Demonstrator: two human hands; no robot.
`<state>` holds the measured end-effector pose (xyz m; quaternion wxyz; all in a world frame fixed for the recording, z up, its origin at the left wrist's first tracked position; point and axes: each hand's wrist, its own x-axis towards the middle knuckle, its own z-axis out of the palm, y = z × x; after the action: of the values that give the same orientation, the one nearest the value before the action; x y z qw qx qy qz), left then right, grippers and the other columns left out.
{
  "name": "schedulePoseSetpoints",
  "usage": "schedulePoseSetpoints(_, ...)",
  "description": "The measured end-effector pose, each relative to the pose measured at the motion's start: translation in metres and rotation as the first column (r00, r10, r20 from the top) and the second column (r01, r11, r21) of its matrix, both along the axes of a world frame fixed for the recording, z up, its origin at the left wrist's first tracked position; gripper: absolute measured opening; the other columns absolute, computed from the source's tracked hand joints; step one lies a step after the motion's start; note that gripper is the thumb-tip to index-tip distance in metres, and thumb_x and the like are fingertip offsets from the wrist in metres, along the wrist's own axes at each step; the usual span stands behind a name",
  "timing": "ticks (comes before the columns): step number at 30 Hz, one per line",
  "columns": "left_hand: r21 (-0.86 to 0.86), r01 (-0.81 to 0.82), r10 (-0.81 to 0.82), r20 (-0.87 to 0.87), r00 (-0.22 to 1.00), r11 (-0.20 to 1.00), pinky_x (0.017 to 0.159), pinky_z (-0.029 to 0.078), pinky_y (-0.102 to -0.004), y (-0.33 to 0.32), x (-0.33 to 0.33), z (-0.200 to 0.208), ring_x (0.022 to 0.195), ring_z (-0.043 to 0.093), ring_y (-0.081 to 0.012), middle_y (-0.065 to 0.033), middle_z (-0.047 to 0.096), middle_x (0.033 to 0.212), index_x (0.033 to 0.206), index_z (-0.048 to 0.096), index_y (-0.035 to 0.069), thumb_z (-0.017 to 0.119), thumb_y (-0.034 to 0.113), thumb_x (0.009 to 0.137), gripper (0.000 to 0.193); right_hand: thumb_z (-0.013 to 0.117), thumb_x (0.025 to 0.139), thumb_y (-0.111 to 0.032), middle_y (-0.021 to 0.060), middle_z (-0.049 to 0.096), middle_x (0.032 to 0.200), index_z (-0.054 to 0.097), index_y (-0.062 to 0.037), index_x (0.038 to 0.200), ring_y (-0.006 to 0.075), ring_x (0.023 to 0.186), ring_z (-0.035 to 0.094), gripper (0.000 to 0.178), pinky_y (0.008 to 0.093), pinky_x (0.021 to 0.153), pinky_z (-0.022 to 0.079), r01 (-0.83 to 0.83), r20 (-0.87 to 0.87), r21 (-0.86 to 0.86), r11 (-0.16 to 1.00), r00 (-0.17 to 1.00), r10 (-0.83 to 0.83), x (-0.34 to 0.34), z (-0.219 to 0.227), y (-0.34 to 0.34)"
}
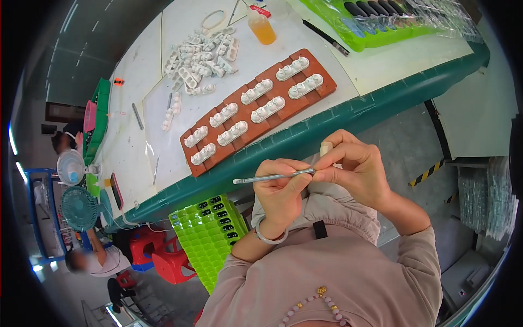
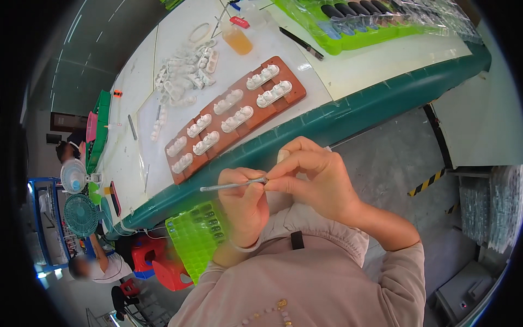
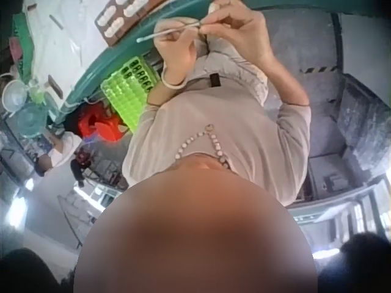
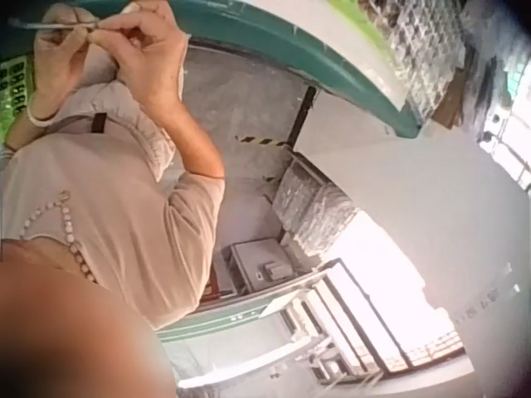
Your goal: The person is assembling small white electronic or plastic components into a red tray using a pick tool.
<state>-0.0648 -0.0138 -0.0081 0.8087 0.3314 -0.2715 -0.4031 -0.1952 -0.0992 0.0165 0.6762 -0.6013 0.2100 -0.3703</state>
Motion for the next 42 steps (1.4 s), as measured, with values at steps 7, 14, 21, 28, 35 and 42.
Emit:
schedulePoseSetpoints(7,-0.067,0.053,-0.045,0.113,0.993,0.996,0.072,0.056,-0.0286,-0.001,0.005,0.001,0.081,0.065,-0.0205,-0.0184,0.064,0.092,0.092,0.054,0.001,0.066,-0.018,0.075,0.028,0.066,0.082,0.006,0.0084,0.064,0.098,0.068,0.001,0.093,0.0143,0.081,0.064,0.012,0.0251,0.07,0.054,-0.073,0.023,0.326,0.943,0.997,0.07,-0.006,0.015,0.011)
schedulePoseSetpoints(14,-0.022,0.052,-0.05,0.102,0.994,0.998,0.074,0.057,-0.0295,0.002,0.004,0.002,0.084,0.066,-0.0223,-0.0193,0.064,0.093,0.092,0.054,0.0,0.065,-0.019,0.075,0.028,0.069,0.078,0.005,0.0081,0.066,0.09,0.068,0.0008,0.092,0.0137,0.074,0.064,0.015,0.0253,0.064,0.052,0.036,-0.149,-0.164,0.986,0.987,-0.061,-0.008,0.013,0.007)
schedulePoseSetpoints(21,-0.02,0.06,-0.058,0.097,0.994,0.998,0.076,0.057,-0.0296,0.004,0.005,-0.002,0.086,0.066,-0.0229,-0.0205,0.064,0.096,0.093,0.054,-0.001,0.065,-0.019,0.075,0.028,0.072,0.074,0.004,0.007,0.066,0.088,0.069,-0.0017,0.088,0.0146,0.07,0.062,0.015,0.0256,0.062,0.05,0.072,-0.212,-0.193,0.979,0.971,-0.113,-0.005,0.01,0.004)
schedulePoseSetpoints(28,0.06,0.099,-0.107,0.151,0.983,0.993,0.073,0.057,-0.0284,0.004,0.013,0.003,0.086,0.067,-0.0223,-0.0202,0.065,0.095,0.092,0.055,-0.001,0.065,-0.019,0.075,0.027,0.071,0.076,0.003,0.0073,0.066,0.085,0.07,-0.0009,0.09,0.0148,0.071,0.064,0.015,0.0251,0.063,0.051,0.047,-0.216,-0.155,0.987,0.973,-0.081,-0.006,0.013,0.007)
schedulePoseSetpoints(35,-0.002,0.082,-0.079,0.228,0.97,0.997,0.072,0.058,-0.0298,0.003,0.014,0.001,0.083,0.067,-0.0228,-0.0205,0.065,0.095,0.092,0.055,-0.001,0.065,-0.019,0.075,0.027,0.063,0.088,-0.004,0.0098,0.068,0.085,0.066,0.0054,0.099,0.0115,0.074,0.066,0.015,0.0234,0.066,0.054,-0.098,-0.223,0.308,0.946,0.959,0.172,-0.01,0.028,0.003)
schedulePoseSetpoints(42,0.037,0.081,-0.087,0.237,0.968,0.996,0.073,0.058,-0.0307,0.005,0.015,0.004,0.085,0.067,-0.0239,-0.0199,0.066,0.093,0.088,0.056,-0.002,0.067,-0.018,0.074,0.025,0.062,0.09,-0.007,0.0099,0.068,0.086,0.066,0.0065,0.1,0.0123,0.074,0.066,0.017,0.0241,0.067,0.054,-0.17,-0.178,0.418,0.893,0.948,0.264,-0.012,0.03,-0.003)
